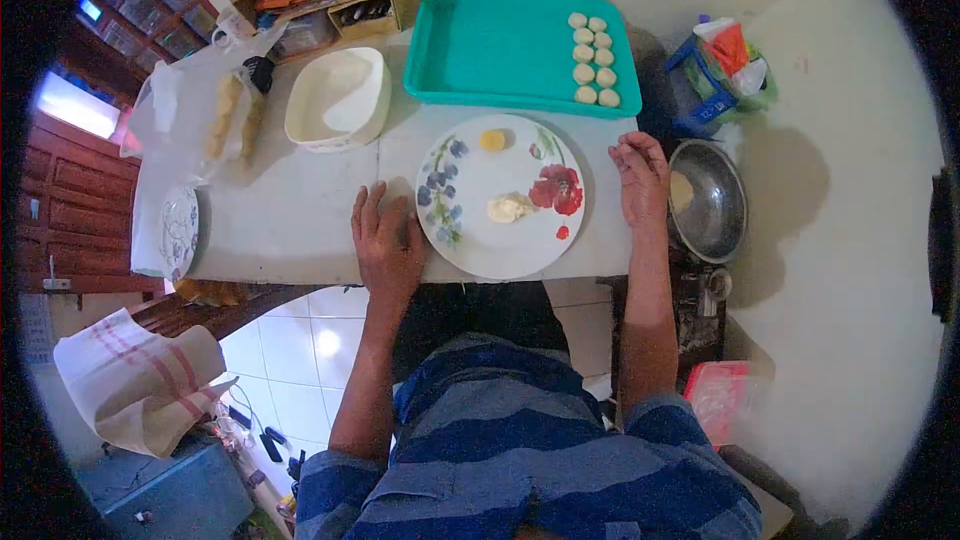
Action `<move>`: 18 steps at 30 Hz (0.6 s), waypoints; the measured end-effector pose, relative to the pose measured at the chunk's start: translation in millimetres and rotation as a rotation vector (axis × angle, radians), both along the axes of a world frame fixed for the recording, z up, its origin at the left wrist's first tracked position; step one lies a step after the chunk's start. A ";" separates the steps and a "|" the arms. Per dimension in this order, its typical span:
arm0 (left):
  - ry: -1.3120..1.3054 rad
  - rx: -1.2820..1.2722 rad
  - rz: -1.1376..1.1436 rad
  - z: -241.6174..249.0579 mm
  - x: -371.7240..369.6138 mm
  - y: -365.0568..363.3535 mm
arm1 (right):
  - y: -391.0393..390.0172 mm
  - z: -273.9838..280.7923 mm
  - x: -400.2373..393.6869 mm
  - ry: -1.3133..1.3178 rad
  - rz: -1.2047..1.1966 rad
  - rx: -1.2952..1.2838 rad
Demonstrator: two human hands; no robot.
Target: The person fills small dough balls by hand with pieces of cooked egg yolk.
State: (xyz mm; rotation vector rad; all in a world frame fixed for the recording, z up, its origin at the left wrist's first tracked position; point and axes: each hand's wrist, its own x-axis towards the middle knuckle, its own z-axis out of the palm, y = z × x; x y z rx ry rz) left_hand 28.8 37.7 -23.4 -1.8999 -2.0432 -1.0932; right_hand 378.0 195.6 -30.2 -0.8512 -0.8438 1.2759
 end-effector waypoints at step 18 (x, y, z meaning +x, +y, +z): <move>-0.035 0.000 -0.015 -2.2 -2.0 -0.2 | -44.3 50.7 -39.9 -0.735 0.195 0.234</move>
